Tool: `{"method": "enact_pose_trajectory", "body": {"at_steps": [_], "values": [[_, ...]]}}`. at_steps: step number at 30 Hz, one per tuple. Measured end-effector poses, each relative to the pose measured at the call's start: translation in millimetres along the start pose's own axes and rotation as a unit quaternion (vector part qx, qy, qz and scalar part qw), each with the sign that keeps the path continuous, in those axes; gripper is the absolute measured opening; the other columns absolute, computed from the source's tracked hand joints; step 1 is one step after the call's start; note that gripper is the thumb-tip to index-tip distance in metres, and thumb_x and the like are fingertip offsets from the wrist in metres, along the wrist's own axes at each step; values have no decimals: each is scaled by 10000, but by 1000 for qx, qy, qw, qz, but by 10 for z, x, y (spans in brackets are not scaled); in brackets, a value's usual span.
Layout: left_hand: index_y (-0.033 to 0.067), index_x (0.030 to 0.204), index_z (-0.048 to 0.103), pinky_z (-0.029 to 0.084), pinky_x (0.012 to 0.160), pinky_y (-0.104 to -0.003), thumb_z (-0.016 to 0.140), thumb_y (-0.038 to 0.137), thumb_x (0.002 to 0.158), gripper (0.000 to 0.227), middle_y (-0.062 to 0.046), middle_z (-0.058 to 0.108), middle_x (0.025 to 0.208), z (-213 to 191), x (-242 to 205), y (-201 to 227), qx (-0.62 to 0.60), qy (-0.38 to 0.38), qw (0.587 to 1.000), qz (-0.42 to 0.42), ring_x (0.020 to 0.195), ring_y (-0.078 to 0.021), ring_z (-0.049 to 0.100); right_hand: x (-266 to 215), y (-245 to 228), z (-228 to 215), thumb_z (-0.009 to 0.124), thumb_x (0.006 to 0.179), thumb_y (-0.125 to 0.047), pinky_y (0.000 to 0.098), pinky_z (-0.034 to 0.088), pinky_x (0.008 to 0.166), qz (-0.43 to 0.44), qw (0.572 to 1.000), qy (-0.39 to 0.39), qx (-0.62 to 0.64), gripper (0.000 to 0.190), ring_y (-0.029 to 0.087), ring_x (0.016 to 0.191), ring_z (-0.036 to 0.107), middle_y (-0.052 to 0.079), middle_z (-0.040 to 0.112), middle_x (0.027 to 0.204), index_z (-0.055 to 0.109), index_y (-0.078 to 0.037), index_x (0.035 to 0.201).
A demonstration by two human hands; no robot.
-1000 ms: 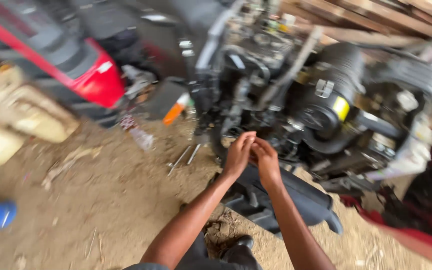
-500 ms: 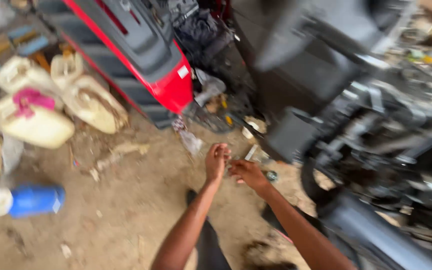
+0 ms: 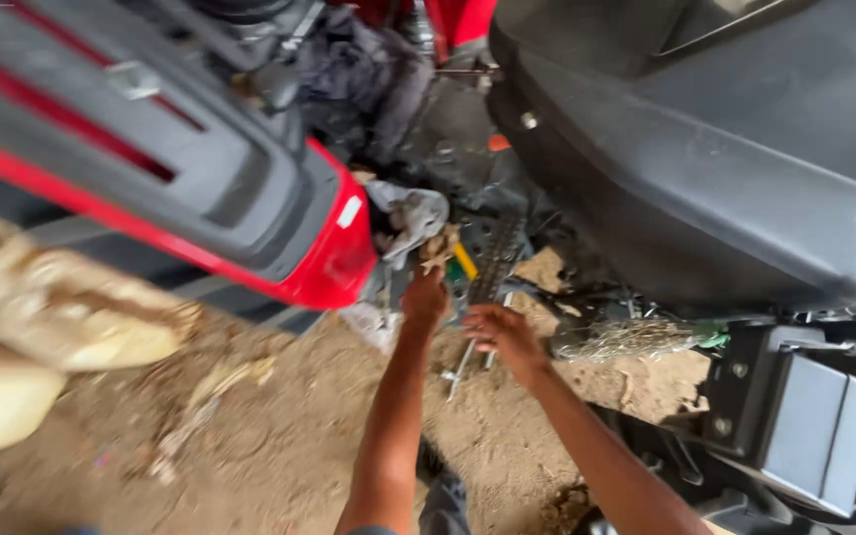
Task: Replacing the air filter of a tractor engine.
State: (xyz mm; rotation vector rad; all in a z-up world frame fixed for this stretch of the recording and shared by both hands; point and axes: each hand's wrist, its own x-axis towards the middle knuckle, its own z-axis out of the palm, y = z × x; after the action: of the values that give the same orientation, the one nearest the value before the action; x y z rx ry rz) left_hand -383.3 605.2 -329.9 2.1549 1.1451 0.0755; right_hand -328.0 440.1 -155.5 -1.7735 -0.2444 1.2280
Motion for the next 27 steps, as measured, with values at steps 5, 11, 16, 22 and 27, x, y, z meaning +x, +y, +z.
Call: {"method": "enact_pose_trajectory", "body": {"at_steps": [5, 11, 16, 22, 27], "values": [[206, 1277, 666, 535, 839, -612, 711, 238, 738, 542, -155, 433, 1555, 395, 504, -137, 144, -4, 988, 55, 1173, -412, 598, 70, -97, -11, 497, 1031, -210, 363, 614, 967, 28, 1000, 10, -3, 353, 221, 1110, 735, 98, 747, 1246, 622, -71, 1330], [92, 1074, 783, 546, 880, -392, 647, 264, 967, 244, -55, 785, 1032, -667, 11, 219, -271, 68, 957, 82, 963, -241, 728, -168, -97, -116, 524, 1014, -187, 375, 587, 949, 42, 999, 10, 0, 348, 242, 1121, 726, 121, 745, 1235, 626, -65, 1324], [41, 762, 687, 501, 721, -330, 664, 342, 1014, 393, -31, 682, 735, -1576, -840, 815, -627, 15, 778, 37, 705, -153, 629, -655, -355, -96, 494, 1019, -201, 362, 593, 968, 13, 1000, -25, 3, 347, 230, 1126, 709, 109, 725, 1263, 612, -67, 1317], [94, 905, 590, 525, 739, -286, 630, 230, 972, 157, 12, 630, 869, -2519, -2407, 2238, -631, -131, 763, 44, 809, -92, 619, -1697, -334, -430, 498, 942, -62, 399, 565, 976, -118, 975, -122, 144, 373, 265, 1119, 731, 194, 712, 1276, 600, -31, 1300], [35, 1081, 650, 512, 775, -247, 611, 76, 970, 125, -6, 631, 958, -2443, -3632, 3404, -477, -211, 832, 189, 879, -61, 595, -2825, 203, -1359, 615, 1045, -118, 395, 593, 878, -194, 954, -212, 91, 287, 236, 1032, 708, 159, 741, 1186, 670, 76, 1249]]}}
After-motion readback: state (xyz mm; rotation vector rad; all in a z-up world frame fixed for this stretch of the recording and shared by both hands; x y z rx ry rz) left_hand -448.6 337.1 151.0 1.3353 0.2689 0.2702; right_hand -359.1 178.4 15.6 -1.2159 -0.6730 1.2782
